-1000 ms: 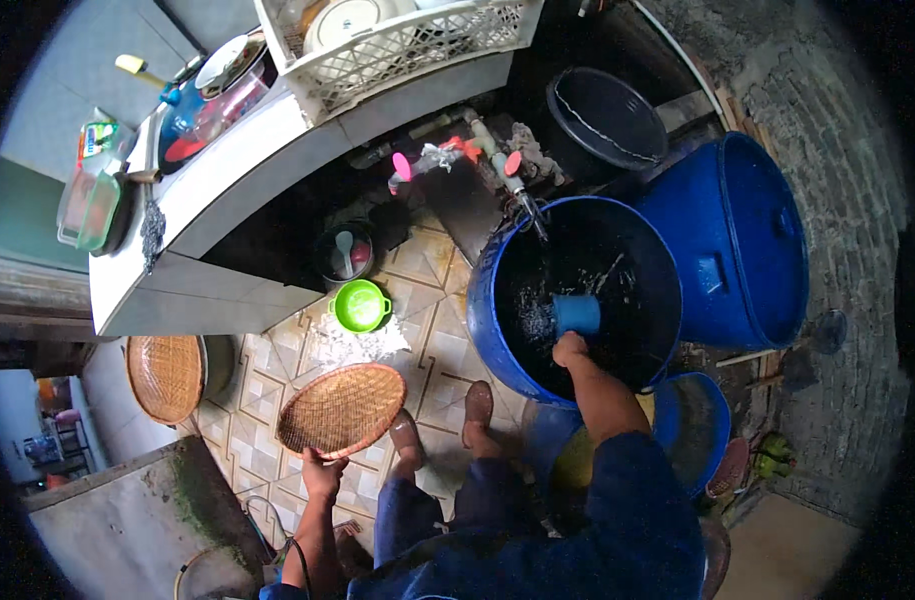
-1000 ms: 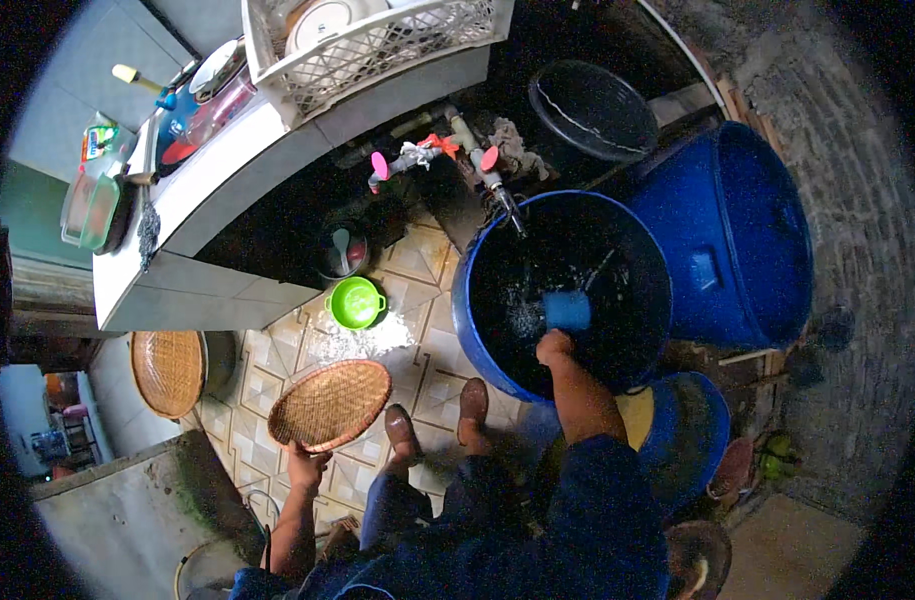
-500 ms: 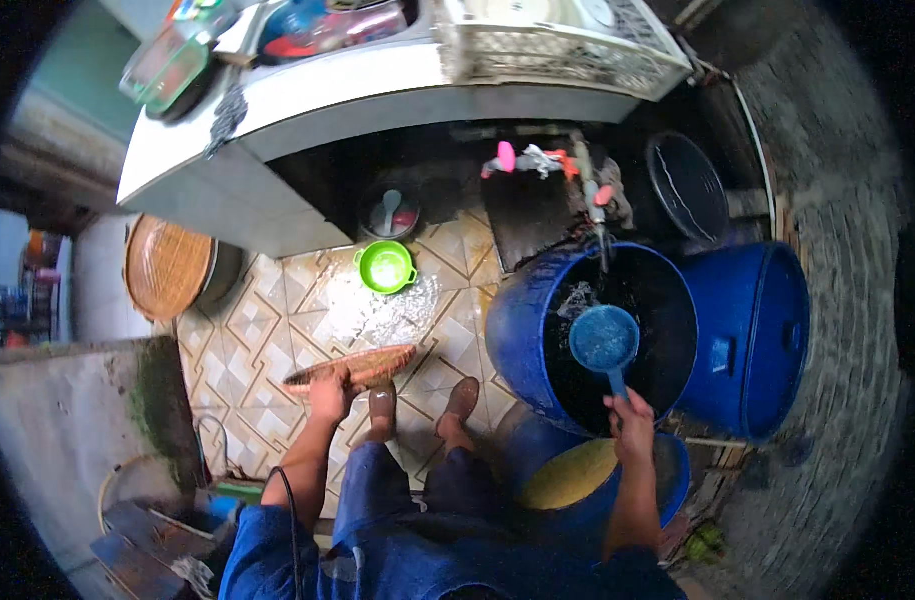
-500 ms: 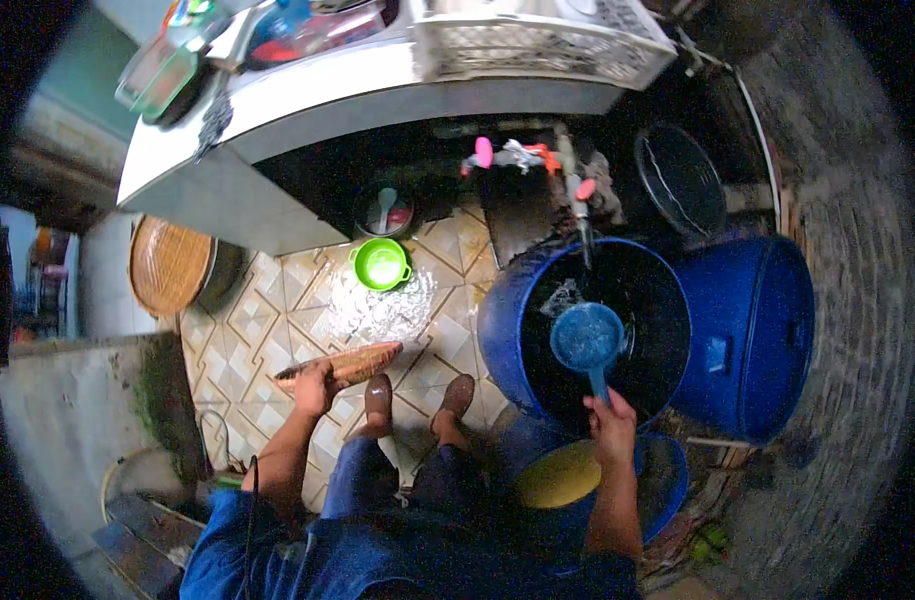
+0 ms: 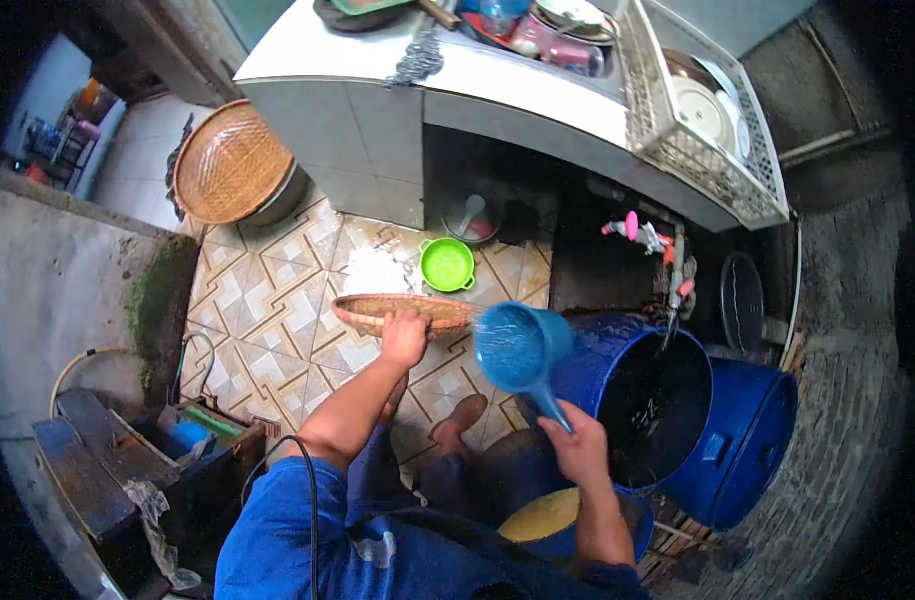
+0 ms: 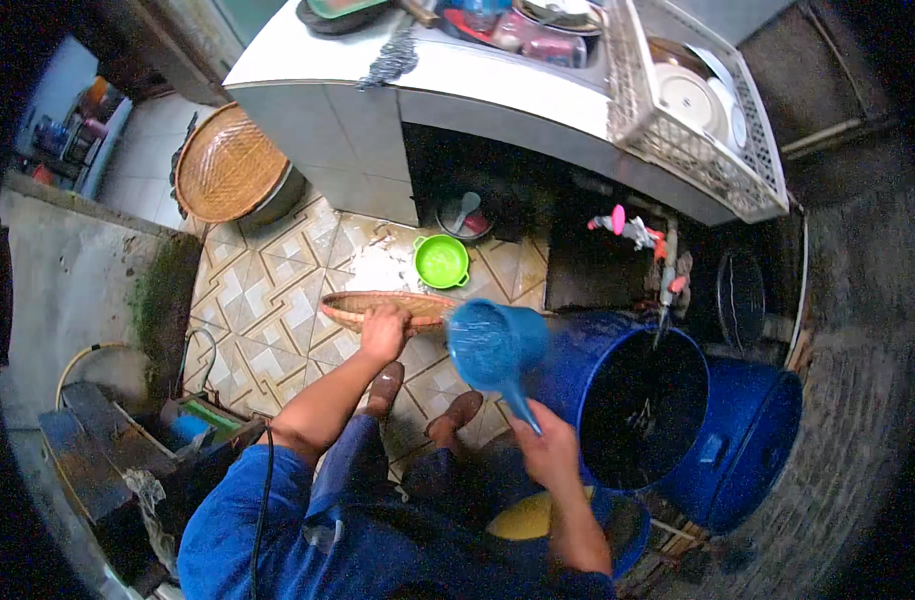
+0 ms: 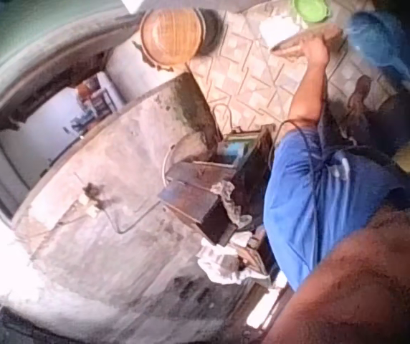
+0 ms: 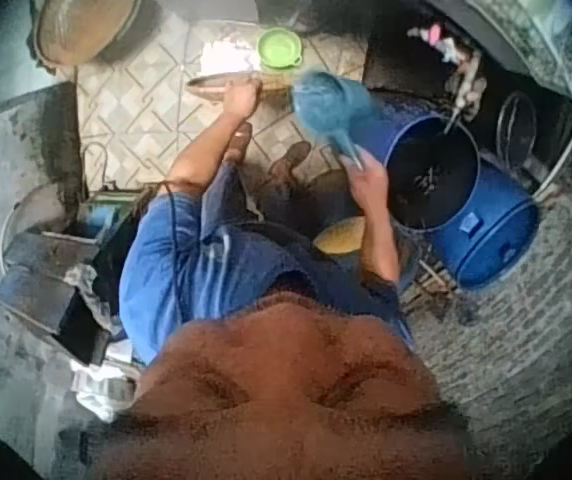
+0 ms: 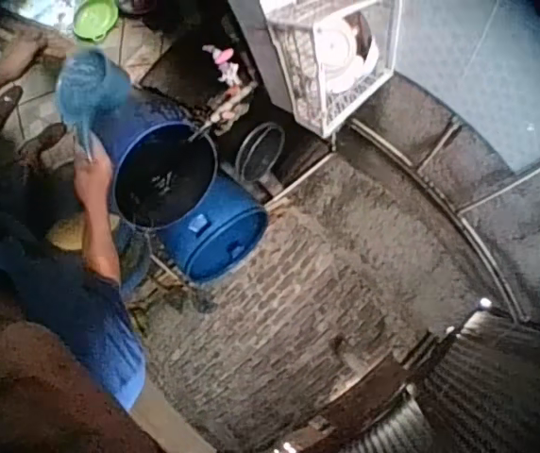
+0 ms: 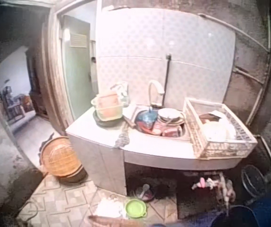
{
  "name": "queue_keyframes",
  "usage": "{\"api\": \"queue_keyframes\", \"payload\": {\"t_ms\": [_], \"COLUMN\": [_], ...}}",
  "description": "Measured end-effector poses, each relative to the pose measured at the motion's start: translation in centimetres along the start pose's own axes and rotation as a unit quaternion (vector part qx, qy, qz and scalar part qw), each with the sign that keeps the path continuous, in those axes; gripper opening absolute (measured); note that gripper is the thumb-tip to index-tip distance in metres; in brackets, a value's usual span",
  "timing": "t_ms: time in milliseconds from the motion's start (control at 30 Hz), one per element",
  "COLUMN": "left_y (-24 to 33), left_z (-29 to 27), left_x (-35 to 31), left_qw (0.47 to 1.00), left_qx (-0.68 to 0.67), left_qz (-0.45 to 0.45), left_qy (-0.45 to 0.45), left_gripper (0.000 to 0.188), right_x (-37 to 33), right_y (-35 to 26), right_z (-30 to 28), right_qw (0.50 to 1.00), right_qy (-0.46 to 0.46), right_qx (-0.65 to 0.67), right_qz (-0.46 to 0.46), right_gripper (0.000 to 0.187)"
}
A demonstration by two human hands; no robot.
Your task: The person empties a large blue barrel, rinses a bamboo sieve with water from a scoop, and then scrubs a green plastic bowl with a scouring pad before rinsing it.
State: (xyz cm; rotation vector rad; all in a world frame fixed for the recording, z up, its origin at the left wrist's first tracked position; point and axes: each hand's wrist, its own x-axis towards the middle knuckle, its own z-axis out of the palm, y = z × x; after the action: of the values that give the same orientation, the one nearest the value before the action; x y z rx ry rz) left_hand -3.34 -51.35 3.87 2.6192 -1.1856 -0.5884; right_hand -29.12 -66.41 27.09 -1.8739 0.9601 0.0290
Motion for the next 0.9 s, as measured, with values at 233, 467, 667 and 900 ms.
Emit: {"api": "queue_keyframes", "payload": {"t_ms": [233, 467, 667, 900], "left_y": [-4.4, -7.7, -9.6, -10.3], "left_z": [-1.1, -6.8, -6.8, -13.3], "left_x": [2.9, 3.8, 5.8, 5.0], "left_qw": [0.995, 0.998, 0.996, 0.958], "left_qx": [0.027, 0.02, -0.018, -0.148], "left_qz": [0.028, -0.048, -0.031, -0.072], "left_qy": [0.086, 0.02, 0.08, 0.234], "left_gripper": [0.025, 0.02, 0.022, 0.038], "right_x": [7.3, 9.3, 10.3, 8.8], "right_y": [-5.3, -8.5, -9.6, -7.6], "right_z": [8.3, 12.0, 14.2, 10.4], "right_qw": [0.975, 0.925, 0.882, 0.919], "right_qy": [-0.003, 0.036, 0.104, 0.145], "right_qx": [-0.152, -0.275, -0.306, -0.246], "right_qz": [-0.162, -0.259, -0.342, -0.273], "right_gripper": [0.028, 0.029, 0.035, 0.035]}}
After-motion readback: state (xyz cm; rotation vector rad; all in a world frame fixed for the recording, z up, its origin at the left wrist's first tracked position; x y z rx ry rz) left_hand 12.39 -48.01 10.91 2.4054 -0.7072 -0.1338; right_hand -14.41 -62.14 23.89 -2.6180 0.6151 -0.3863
